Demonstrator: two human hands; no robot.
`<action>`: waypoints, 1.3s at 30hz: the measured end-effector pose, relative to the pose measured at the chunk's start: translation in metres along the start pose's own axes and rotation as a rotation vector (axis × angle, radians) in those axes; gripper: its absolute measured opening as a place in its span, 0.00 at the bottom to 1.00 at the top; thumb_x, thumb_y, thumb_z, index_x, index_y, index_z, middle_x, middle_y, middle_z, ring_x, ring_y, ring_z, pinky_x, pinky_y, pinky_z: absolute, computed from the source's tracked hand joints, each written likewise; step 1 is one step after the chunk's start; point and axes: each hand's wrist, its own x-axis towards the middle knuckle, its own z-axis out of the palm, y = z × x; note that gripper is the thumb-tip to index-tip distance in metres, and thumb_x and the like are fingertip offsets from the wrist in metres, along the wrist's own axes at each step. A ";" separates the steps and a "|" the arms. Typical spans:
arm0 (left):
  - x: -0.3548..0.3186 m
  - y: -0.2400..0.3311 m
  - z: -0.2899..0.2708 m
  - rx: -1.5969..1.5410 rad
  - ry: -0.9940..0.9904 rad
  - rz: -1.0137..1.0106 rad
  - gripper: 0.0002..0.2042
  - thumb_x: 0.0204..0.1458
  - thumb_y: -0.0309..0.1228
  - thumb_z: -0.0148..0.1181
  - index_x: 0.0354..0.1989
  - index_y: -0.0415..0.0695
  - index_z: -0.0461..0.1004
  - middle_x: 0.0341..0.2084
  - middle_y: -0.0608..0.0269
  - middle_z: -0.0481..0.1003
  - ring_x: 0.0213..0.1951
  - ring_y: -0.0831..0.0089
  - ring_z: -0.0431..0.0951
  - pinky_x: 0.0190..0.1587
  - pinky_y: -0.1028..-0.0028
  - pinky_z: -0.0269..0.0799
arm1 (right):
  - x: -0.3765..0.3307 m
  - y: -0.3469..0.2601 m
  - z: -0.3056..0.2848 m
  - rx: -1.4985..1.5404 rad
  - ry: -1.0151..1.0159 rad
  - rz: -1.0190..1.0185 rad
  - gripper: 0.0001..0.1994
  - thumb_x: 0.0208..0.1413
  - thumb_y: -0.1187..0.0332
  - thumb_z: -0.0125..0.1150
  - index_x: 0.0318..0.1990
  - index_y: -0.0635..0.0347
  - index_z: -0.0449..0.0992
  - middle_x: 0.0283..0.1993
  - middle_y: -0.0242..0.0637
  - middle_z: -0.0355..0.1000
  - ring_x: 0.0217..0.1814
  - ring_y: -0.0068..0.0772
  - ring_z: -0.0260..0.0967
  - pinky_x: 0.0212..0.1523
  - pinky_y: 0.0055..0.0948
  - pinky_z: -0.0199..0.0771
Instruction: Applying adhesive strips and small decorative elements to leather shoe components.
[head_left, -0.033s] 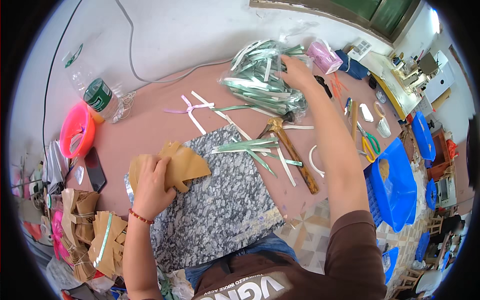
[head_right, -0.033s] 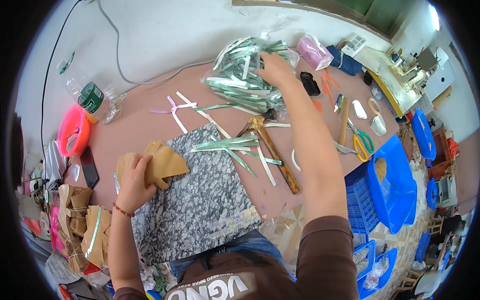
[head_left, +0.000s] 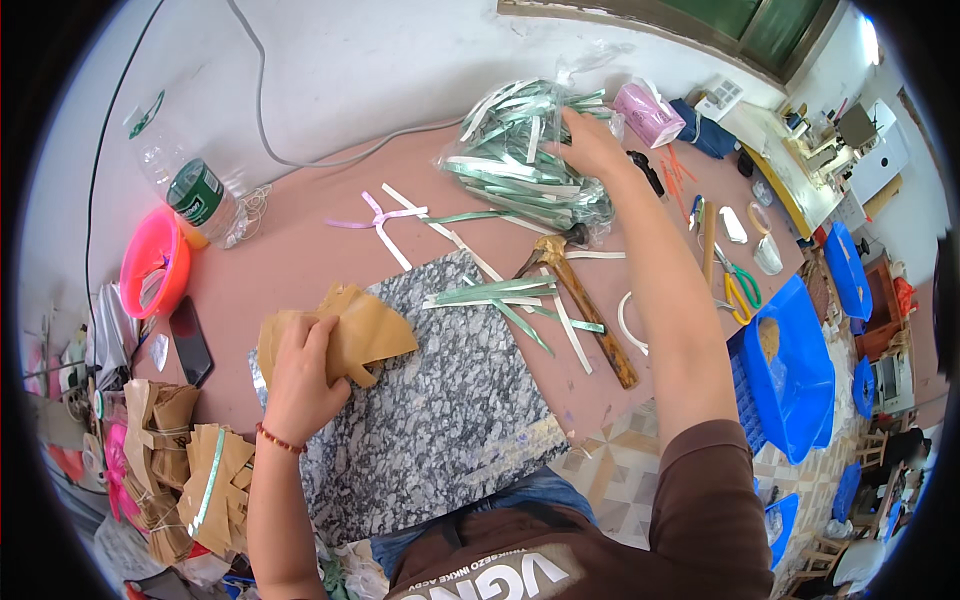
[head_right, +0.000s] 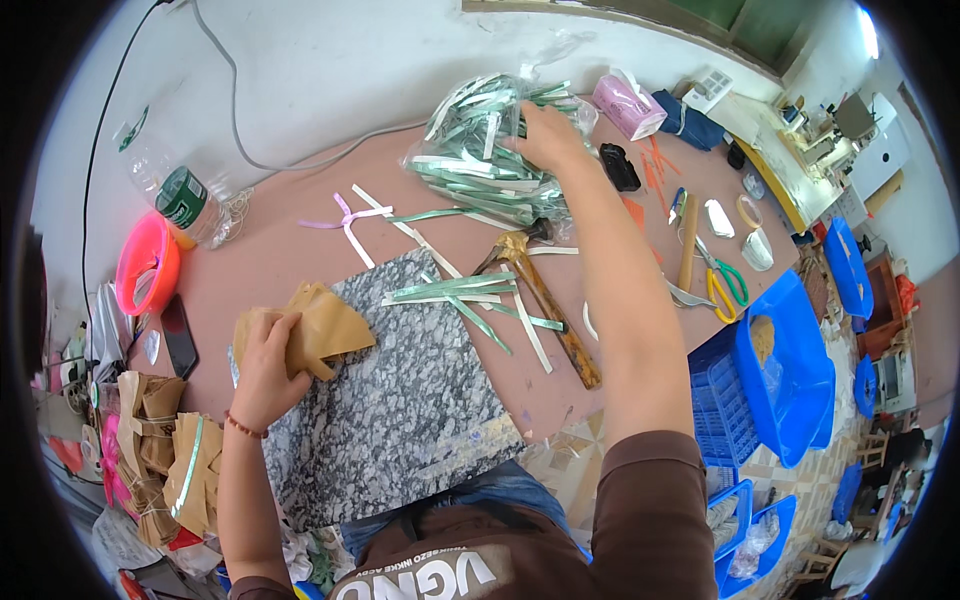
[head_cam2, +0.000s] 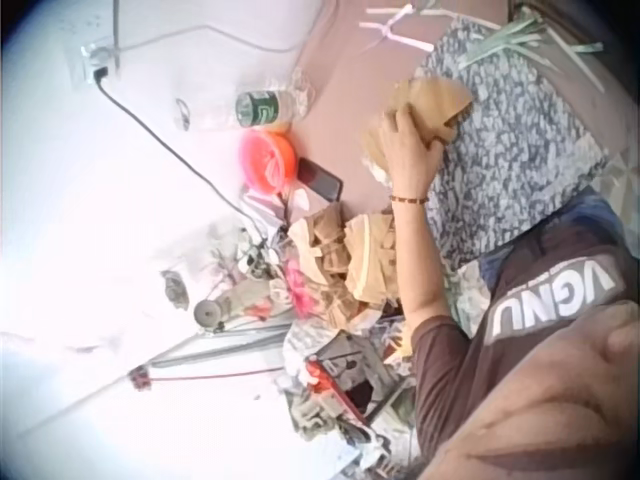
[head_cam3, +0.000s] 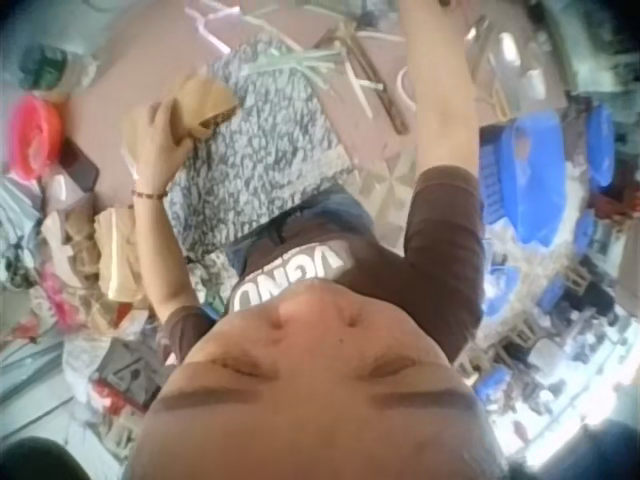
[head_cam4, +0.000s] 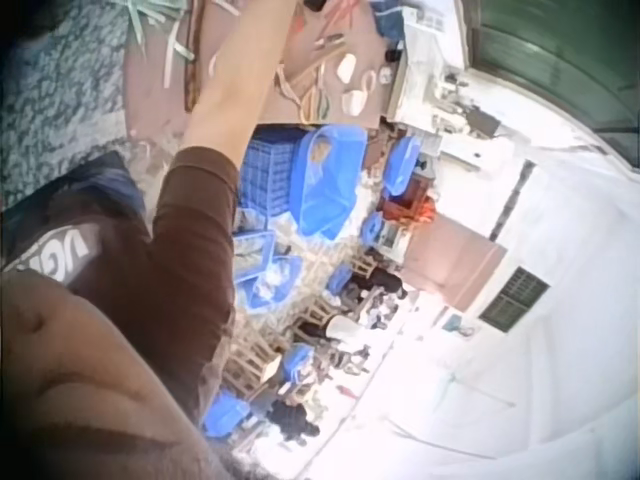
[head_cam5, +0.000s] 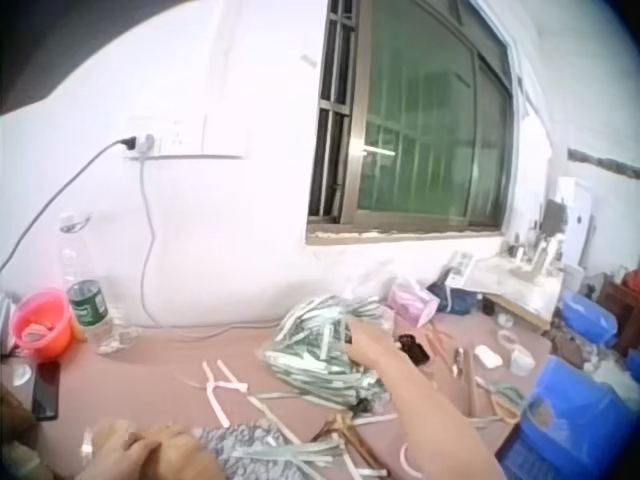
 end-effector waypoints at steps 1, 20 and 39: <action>-0.005 0.002 -0.004 -0.066 0.030 -0.038 0.33 0.35 0.18 0.60 0.58 0.35 0.66 0.49 0.48 0.67 0.51 0.48 0.69 0.56 0.62 0.68 | 0.003 -0.005 0.006 -0.021 0.033 0.063 0.26 0.54 0.54 0.65 0.56 0.60 0.72 0.48 0.50 0.76 0.56 0.53 0.72 0.54 0.48 0.72; -0.104 0.061 0.028 -0.292 -0.165 0.052 0.35 0.38 0.25 0.67 0.60 0.35 0.65 0.47 0.47 0.68 0.50 0.48 0.69 0.62 0.49 0.61 | -0.049 -0.040 -0.112 -0.311 -0.122 0.011 0.13 0.59 0.60 0.56 0.40 0.61 0.78 0.37 0.50 0.77 0.46 0.55 0.74 0.44 0.51 0.72; -0.121 0.050 0.042 -0.303 -0.089 0.084 0.40 0.37 0.31 0.74 0.63 0.40 0.64 0.58 0.51 0.67 0.59 0.51 0.68 0.66 0.49 0.58 | -0.218 -0.136 -0.053 0.076 -0.274 -0.240 0.28 0.50 0.58 0.69 0.58 0.59 0.72 0.46 0.40 0.70 0.50 0.43 0.68 0.44 0.38 0.71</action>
